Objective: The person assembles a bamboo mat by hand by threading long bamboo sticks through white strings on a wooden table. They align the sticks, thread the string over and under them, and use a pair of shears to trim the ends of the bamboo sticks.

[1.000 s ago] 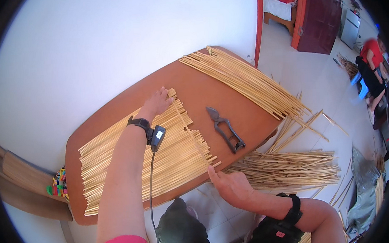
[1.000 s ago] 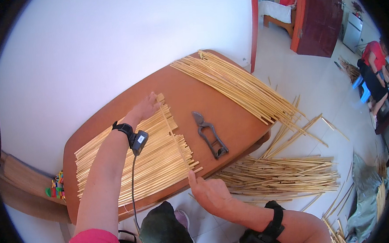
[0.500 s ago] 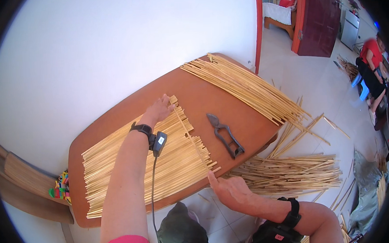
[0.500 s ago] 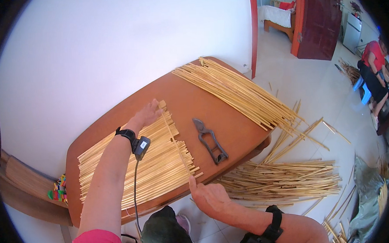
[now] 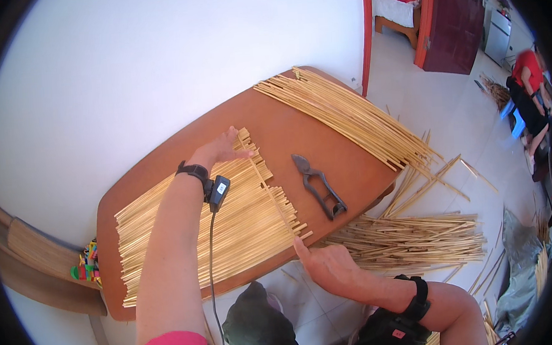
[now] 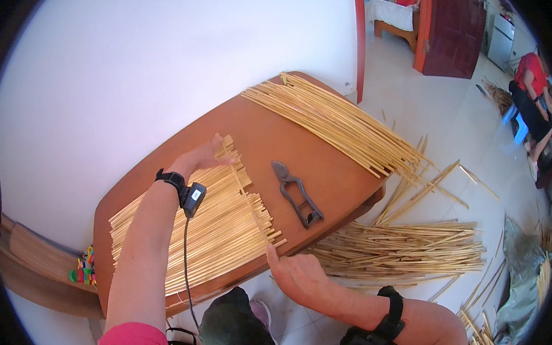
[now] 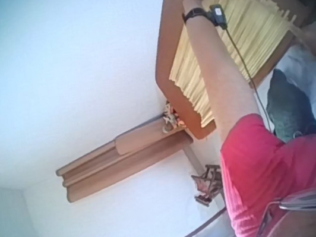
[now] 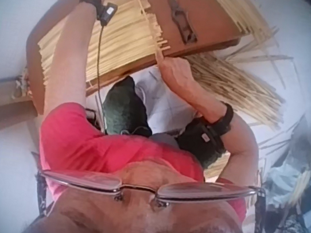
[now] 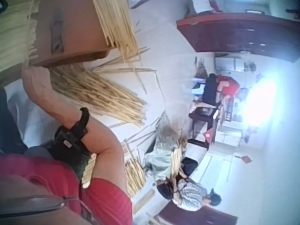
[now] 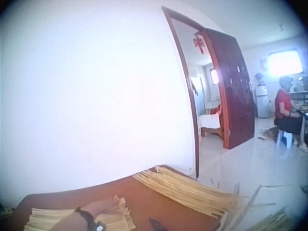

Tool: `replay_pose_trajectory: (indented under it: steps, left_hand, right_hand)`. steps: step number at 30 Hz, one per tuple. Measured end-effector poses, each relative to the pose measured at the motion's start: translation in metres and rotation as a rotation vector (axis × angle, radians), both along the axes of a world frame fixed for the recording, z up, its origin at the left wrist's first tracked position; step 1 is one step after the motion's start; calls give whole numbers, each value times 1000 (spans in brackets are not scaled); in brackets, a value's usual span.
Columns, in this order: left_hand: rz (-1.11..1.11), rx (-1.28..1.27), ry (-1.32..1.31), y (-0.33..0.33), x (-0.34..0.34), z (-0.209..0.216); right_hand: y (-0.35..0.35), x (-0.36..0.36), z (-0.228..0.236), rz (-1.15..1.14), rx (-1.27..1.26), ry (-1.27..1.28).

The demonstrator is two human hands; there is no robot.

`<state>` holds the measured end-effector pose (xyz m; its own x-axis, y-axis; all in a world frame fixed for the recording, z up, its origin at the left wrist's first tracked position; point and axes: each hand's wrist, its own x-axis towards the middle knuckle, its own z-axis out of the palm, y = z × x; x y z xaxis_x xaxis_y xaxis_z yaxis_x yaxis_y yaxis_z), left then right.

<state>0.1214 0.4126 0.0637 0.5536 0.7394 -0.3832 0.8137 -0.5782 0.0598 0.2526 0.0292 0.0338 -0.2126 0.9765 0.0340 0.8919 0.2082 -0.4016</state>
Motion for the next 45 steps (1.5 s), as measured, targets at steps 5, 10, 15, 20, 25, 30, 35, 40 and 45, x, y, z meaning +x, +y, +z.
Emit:
replay_pose_trajectory:
  steps: [5, 10, 15, 20, 25, 30, 35, 40, 45]
  left_hand:
    - [-24, 3, 5, -9, 1, 4]
    - [25, -5, -4, -7, 2, -1]
    - [12, 9, 3, -10, 2, 2]
    - [21, 25, -16, -14, 5, 1]
    - [14, 16, -13, -6, 1, -7]
    - [20, 9, -30, -9, 2, 1]
    - [3, 34, 0, -2, -2, -6]
    - [53, 6, 4, -6, 3, -3]
    - [15, 14, -64, -10, -3, 2]
  right_hand:
    - [0, 1, 1, -22, -1, 33]
    - [-1, 2, 3, -31, 34, 51]
    - [-3, 2, 12, -29, 73, 30]
    - [-5, 3, 16, -33, 112, 61]
    - [-2, 1, 24, -68, 102, 49]
    - [3, 5, 28, -53, 203, 87]
    - [9, 5, 11, 84, 305, 119]
    - [8, 3, 11, 87, 340, 16]
    - [8, 0, 11, 104, 393, -91]
